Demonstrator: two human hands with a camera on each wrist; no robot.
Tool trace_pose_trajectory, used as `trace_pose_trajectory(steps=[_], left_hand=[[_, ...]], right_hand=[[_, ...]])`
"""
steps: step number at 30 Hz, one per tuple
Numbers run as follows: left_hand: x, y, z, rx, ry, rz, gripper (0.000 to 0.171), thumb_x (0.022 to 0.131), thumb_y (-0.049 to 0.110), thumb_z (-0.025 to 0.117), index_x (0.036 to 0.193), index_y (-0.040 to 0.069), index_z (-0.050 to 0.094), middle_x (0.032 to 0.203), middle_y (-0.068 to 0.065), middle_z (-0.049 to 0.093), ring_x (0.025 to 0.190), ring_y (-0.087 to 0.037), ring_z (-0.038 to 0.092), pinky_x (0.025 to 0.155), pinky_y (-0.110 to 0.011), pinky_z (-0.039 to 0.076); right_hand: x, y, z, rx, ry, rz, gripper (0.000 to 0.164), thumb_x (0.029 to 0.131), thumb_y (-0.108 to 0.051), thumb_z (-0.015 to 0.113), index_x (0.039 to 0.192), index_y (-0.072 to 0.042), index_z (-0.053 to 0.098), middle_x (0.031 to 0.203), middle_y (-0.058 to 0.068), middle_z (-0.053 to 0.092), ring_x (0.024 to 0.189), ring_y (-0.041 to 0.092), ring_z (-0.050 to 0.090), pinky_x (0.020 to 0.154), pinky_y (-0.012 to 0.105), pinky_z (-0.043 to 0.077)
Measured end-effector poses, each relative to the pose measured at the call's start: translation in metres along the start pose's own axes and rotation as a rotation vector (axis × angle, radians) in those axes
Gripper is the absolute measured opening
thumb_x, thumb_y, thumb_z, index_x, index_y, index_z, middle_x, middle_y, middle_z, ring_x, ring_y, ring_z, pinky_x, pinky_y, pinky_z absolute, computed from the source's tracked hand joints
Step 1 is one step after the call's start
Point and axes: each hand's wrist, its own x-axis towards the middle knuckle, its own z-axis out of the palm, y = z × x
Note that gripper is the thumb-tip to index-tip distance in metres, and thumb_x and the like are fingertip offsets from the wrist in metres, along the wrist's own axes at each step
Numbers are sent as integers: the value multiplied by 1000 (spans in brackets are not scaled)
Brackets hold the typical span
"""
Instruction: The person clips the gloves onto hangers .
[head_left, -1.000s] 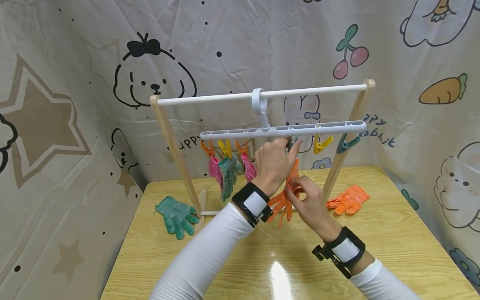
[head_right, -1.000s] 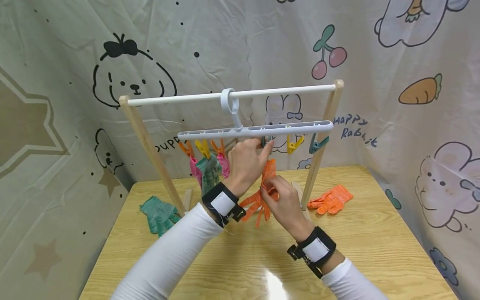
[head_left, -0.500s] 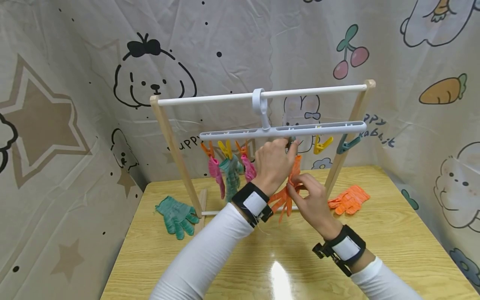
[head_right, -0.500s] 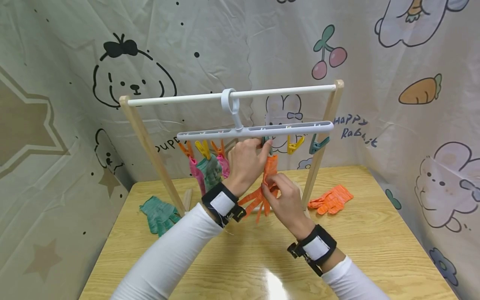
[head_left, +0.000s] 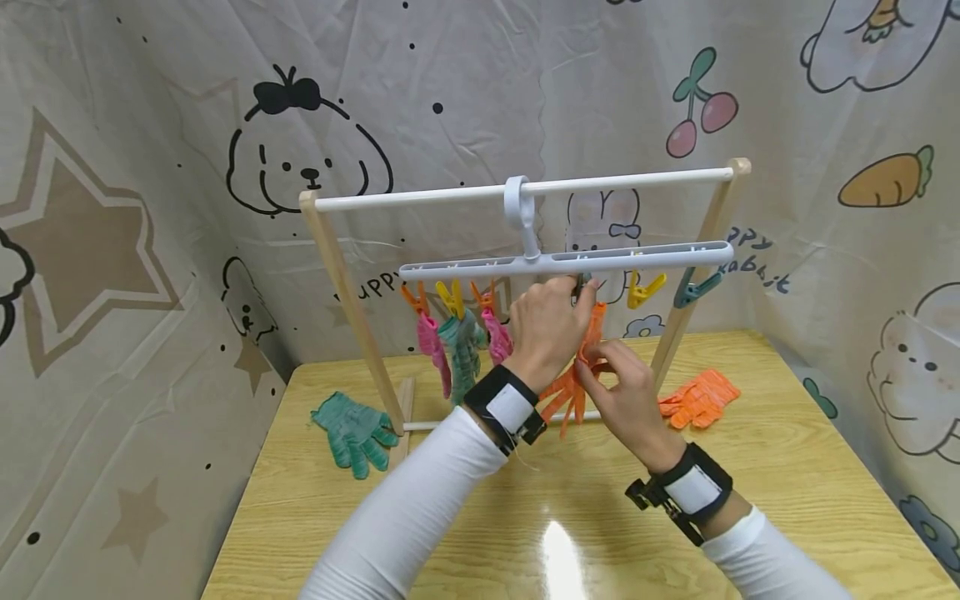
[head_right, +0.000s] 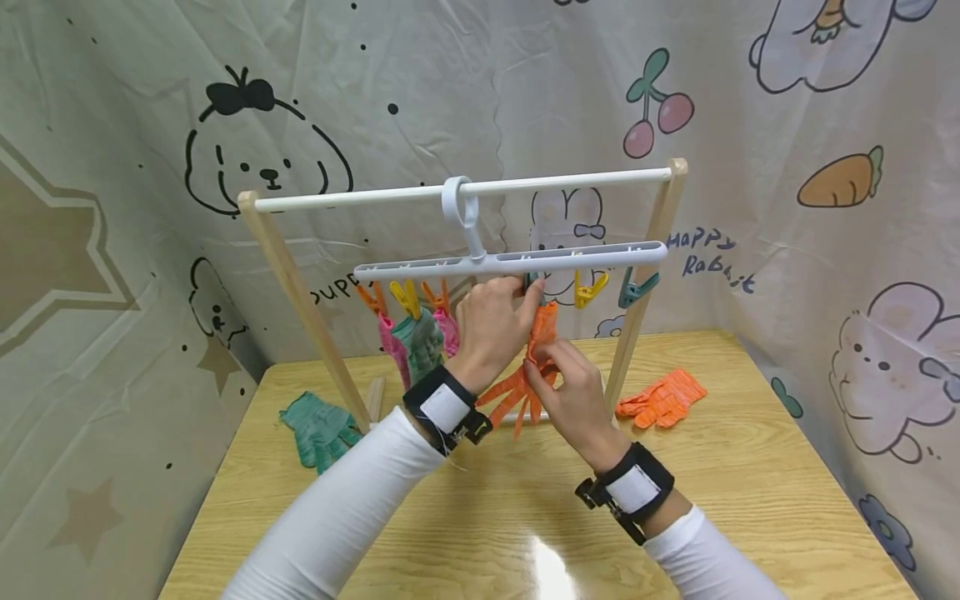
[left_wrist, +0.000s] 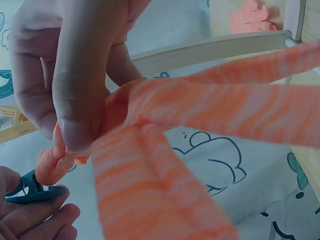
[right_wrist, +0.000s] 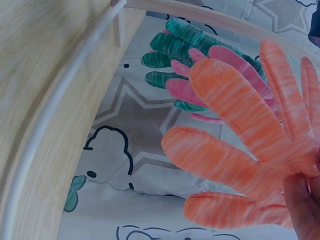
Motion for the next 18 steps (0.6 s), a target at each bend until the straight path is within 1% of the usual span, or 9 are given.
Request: trace_pose_trajectory(steps=[3,10,13,18], left_hand=[[-1,0,0,-7,-5,-1,46,102,40,57,63,17,53,52,4,38,45,-12,39,43,-21,23],[-1,0,-1,-5,-23,-6,46,103,40,55,65,16,55,52,4,39,45,-11,38,43,-20,22],[-1,0,-1,-1,-25,-3,46,103,40,55,64,16,55,52,4,38,44,-11,38,43,-19,21],[-2,0,-1,7,-17,-7,47,103,41,55,65,15,56,52,4,39,45,-12,41,43,-20,22]], right_hand=[[1,0,0,-11,-2,-9,17,80,12,76,89,0,67,83,11,67,73,20,66,69,16,56],[4,-1,1,-19,2,-33,19,80,13,75,91,0,67,85,12,68,74,20,66,67,22,58],[6,-1,1,-10,5,-40,20,79,14,74,93,0,68,87,12,69,73,21,66,68,22,58],[9,-2,1,-3,7,-43,22,78,15,74,94,1,68,87,12,69,73,21,67,68,21,58]])
